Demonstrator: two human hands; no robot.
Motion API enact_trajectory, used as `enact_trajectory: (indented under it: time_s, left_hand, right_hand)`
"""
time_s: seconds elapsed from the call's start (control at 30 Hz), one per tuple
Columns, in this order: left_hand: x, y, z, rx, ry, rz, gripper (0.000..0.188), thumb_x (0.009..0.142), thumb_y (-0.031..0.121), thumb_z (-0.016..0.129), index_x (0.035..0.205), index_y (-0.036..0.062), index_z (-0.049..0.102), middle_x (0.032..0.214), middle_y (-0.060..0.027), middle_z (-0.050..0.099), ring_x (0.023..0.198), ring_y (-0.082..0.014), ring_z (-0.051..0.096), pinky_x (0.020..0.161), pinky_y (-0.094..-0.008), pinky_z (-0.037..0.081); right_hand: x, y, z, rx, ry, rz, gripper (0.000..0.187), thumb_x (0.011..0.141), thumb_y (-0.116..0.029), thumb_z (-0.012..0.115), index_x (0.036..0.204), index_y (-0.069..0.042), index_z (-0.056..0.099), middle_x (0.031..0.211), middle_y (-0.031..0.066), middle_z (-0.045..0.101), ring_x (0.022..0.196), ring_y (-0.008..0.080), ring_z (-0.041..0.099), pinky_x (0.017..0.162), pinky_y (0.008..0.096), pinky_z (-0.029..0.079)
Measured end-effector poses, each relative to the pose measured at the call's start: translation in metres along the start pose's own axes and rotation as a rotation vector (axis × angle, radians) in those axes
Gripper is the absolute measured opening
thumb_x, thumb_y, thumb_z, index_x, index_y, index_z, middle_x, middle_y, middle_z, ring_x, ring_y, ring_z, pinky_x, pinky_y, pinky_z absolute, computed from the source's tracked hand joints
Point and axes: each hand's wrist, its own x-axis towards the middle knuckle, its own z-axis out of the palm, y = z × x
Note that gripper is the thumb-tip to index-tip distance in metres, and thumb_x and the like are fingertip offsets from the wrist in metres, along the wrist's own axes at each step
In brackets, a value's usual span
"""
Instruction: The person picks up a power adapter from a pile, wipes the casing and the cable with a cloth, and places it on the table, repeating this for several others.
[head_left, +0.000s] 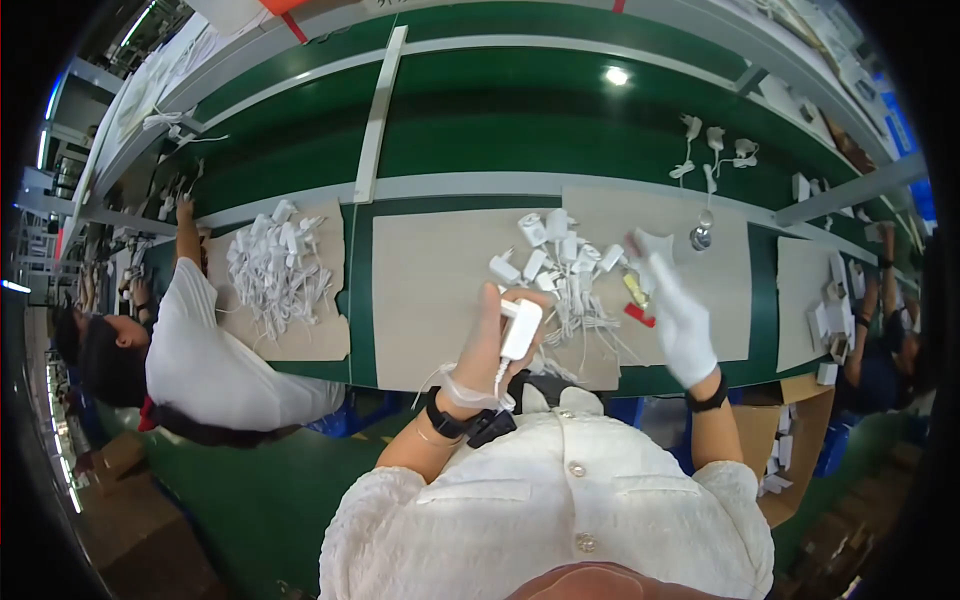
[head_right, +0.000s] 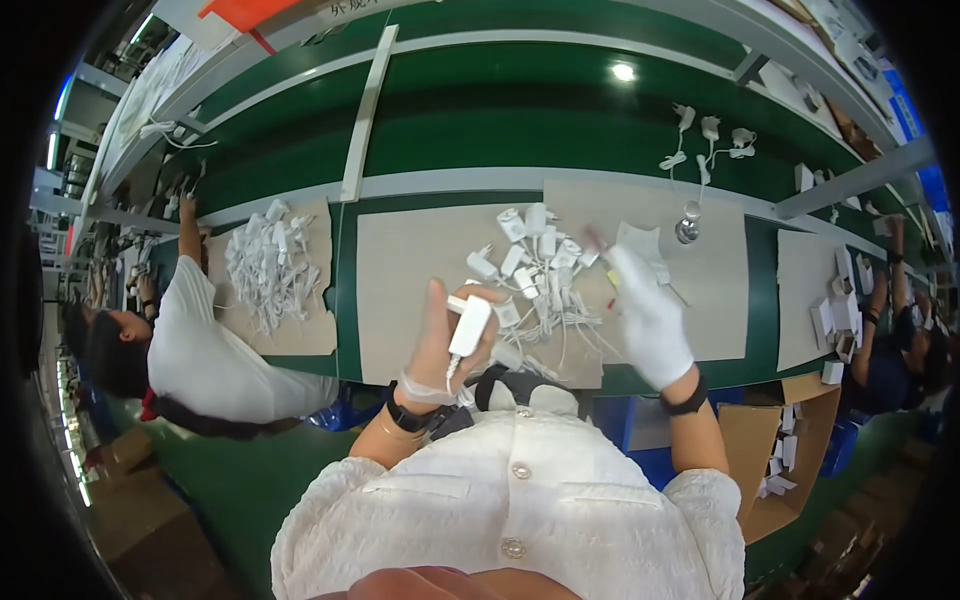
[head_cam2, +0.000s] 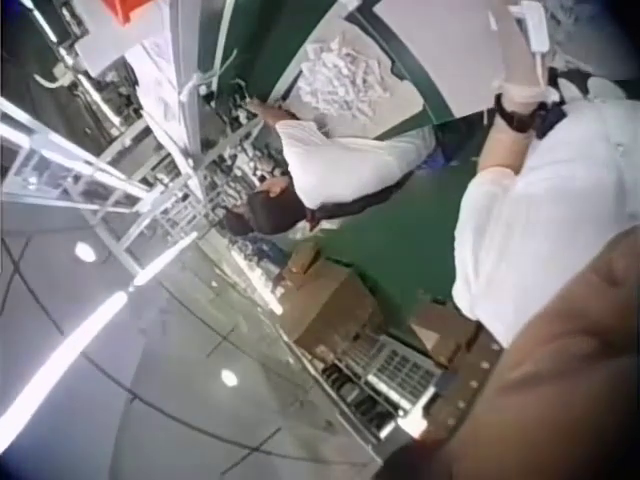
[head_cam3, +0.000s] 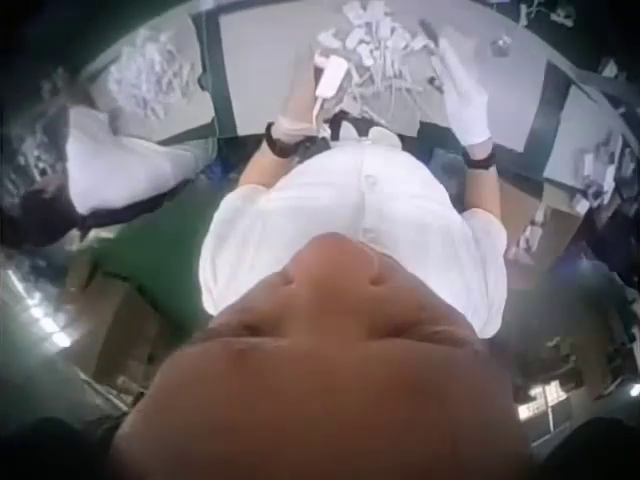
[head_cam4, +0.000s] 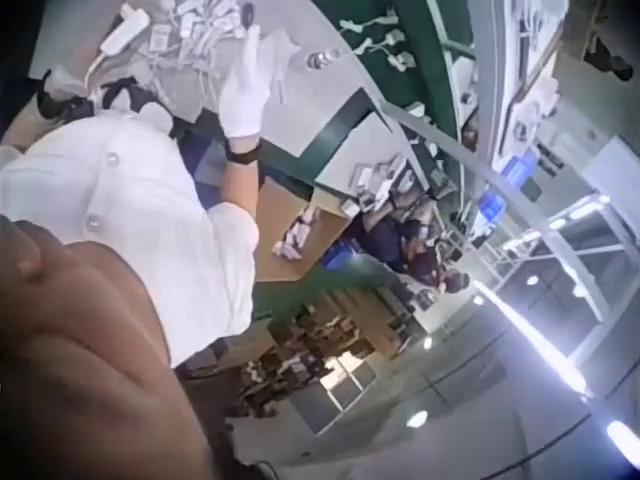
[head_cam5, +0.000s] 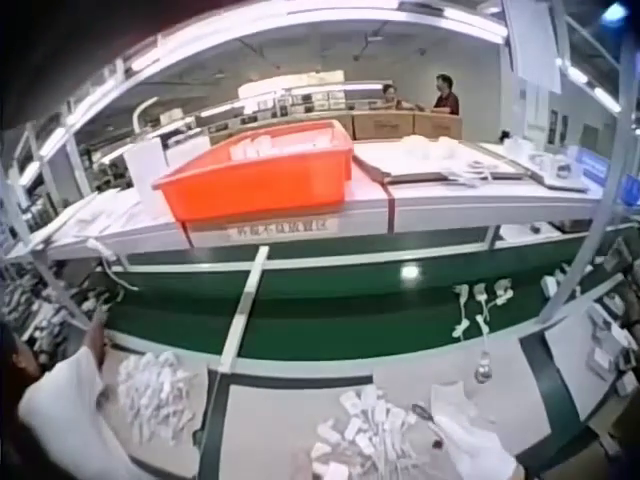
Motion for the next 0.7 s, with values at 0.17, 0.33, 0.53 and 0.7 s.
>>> enact_trajectory:
  time_s: [0.17, 0.33, 0.53, 0.7]
  left_hand:
    - [-0.009, 0.006, 0.005, 0.035, 0.032, -0.004, 0.072, 0.096, 0.063, 0.025, 0.113, 0.0012, 0.057, 0.06, 0.0026, 0.047, 0.044, -0.0034, 0.036, 0.04, -0.018, 0.025]
    - [-0.016, 0.006, -0.003, 0.134, -0.04, 0.007, 0.076, 0.095, 0.064, 0.028, 0.125, -0.0018, 0.052, 0.057, 0.005, 0.043, 0.046, -0.0031, 0.034, 0.041, -0.0189, 0.023]
    - [-0.014, 0.015, -0.016, 0.111, -0.045, 0.06, 0.079, 0.091, 0.065, 0.038, 0.135, -0.0008, 0.046, 0.068, 0.006, 0.051, 0.058, -0.0034, 0.045, 0.052, -0.0188, 0.033]
    - [-0.01, 0.023, -0.009, 0.152, -0.064, 0.087, 0.087, 0.089, 0.068, 0.041, 0.137, -0.0046, 0.04, 0.064, 0.0051, 0.047, 0.055, -0.0042, 0.041, 0.049, -0.0203, 0.032]
  right_hand:
    - [0.006, -0.092, 0.001, -0.189, -0.796, -0.031, 0.055, 0.074, 0.0, 0.052, 0.125, -0.019, 0.058, 0.077, 0.0125, 0.056, 0.059, 0.0322, 0.056, 0.058, 0.0419, 0.048]
    - [0.002, -0.071, 0.031, -0.309, -0.649, -0.145, 0.055, 0.076, -0.005, 0.053, 0.128, -0.022, 0.057, 0.067, 0.0089, 0.049, 0.054, 0.0294, 0.052, 0.051, 0.0397, 0.044]
    - [0.012, -0.08, 0.02, -0.219, -0.546, -0.096, 0.057, 0.077, -0.004, 0.052, 0.131, -0.023, 0.055, 0.066, 0.0111, 0.05, 0.054, 0.0318, 0.052, 0.052, 0.0407, 0.044]
    - [0.019, -0.033, 0.048, -0.429, -0.524, 0.155, 0.061, 0.076, 0.001, 0.052, 0.133, -0.021, 0.052, 0.074, 0.0146, 0.058, 0.062, 0.0352, 0.056, 0.059, 0.0424, 0.047]
